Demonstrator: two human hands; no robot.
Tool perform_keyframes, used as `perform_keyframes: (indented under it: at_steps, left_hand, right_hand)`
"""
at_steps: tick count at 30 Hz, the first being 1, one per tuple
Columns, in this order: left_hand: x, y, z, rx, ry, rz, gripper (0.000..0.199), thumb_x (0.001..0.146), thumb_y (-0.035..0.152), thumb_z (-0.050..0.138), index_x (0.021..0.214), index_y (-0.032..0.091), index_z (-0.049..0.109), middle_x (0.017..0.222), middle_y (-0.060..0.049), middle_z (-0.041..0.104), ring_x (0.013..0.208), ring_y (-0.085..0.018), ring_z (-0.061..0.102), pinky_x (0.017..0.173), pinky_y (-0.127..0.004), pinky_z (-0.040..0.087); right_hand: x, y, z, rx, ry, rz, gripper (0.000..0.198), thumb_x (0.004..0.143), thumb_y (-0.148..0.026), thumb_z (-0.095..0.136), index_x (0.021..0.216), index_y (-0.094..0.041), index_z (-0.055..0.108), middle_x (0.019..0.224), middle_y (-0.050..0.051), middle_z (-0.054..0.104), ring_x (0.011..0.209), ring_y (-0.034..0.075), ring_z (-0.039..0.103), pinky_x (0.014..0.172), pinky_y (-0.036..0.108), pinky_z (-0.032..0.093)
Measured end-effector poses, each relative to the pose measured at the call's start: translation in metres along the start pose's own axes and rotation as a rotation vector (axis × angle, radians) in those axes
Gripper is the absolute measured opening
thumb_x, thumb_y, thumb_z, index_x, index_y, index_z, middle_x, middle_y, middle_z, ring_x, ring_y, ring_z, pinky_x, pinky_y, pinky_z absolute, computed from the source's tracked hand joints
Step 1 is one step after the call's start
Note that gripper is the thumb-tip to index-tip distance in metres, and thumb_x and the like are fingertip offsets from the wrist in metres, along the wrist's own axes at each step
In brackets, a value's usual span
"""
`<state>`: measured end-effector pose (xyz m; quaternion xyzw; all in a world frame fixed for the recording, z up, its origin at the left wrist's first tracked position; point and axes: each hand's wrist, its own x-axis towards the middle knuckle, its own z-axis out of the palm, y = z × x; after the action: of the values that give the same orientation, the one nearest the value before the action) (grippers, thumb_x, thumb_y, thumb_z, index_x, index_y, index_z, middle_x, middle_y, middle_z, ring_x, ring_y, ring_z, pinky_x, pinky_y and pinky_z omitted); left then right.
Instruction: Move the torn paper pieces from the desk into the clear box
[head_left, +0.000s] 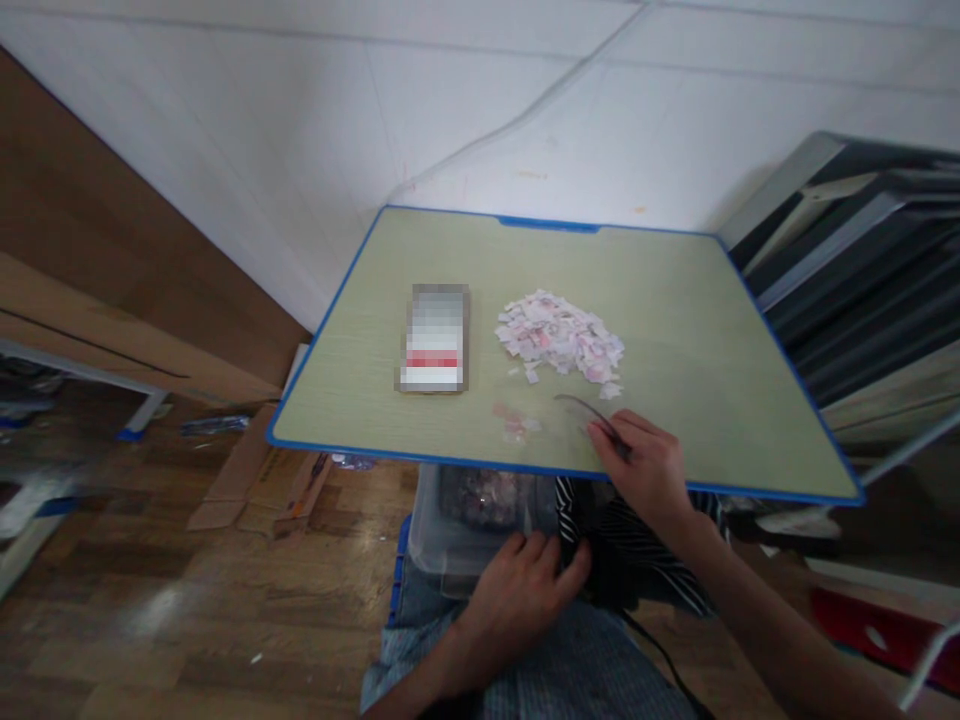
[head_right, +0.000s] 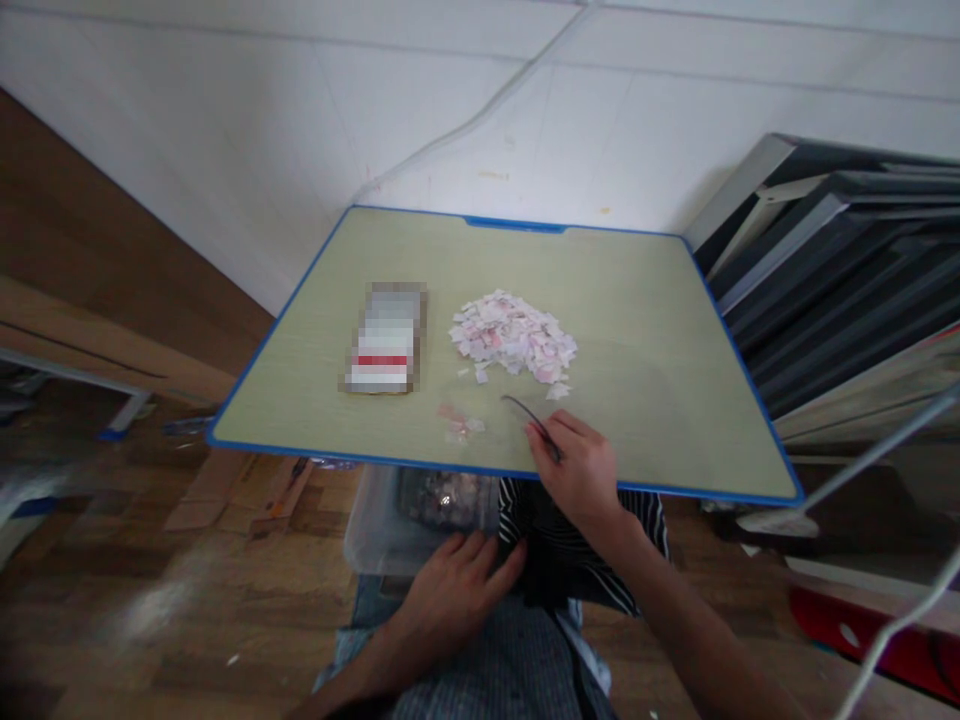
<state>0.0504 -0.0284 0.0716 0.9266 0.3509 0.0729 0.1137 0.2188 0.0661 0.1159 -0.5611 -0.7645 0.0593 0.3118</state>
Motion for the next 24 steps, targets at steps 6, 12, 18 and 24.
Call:
perform_keyframes:
  at_steps: [6, 12, 18, 24]
  left_hand:
    - [-0.001, 0.001, 0.003, 0.005, 0.009, 0.003, 0.034, 0.088, 0.022, 0.037, 0.122, 0.018, 0.035, 0.086, -0.003, 0.055, 0.076, -0.018, 0.05, 0.063, -0.031, 0.041]
    - [-0.001, 0.0, 0.001, 0.006, 0.016, -0.004, 0.034, 0.089, 0.022, 0.035, 0.122, 0.018, 0.036, 0.087, -0.004, 0.056, 0.077, -0.019, 0.051, 0.063, -0.031, 0.041]
    - [0.001, 0.001, 0.001, 0.004, 0.013, -0.004, 0.033, 0.089, 0.023, 0.034, 0.122, 0.018, 0.036, 0.089, -0.005, 0.057, 0.077, -0.018, 0.051, 0.063, -0.031, 0.042]
    - [-0.001, 0.0, 0.004, 0.006, 0.005, -0.008, 0.034, 0.089, 0.023, 0.035, 0.123, 0.018, 0.035, 0.089, -0.004, 0.056, 0.078, -0.019, 0.051, 0.065, -0.031, 0.042]
  right_hand:
    - [0.017, -0.029, 0.032, 0.078, -0.076, -0.039, 0.027, 0.084, -0.022, 0.045, 0.059, -0.016, 0.053, 0.059, 0.003, 0.052, 0.055, 0.012, 0.048, 0.054, 0.024, 0.036]
    - [0.03, -0.035, 0.035, 0.225, -0.271, -0.188, 0.02, 0.085, -0.022, 0.046, 0.069, -0.015, 0.056, 0.066, 0.001, 0.055, 0.063, 0.011, 0.052, 0.06, 0.021, 0.04]
    - [0.033, -0.037, 0.032, 0.319, -0.383, -0.3, 0.018, 0.085, -0.021, 0.046, 0.071, -0.014, 0.055, 0.069, 0.003, 0.055, 0.068, 0.012, 0.051, 0.064, 0.022, 0.041]
    - [0.03, -0.038, 0.032, 0.303, -0.415, -0.379, 0.021, 0.086, -0.023, 0.043, 0.07, -0.015, 0.054, 0.068, 0.003, 0.054, 0.066, 0.013, 0.049, 0.063, 0.025, 0.04]
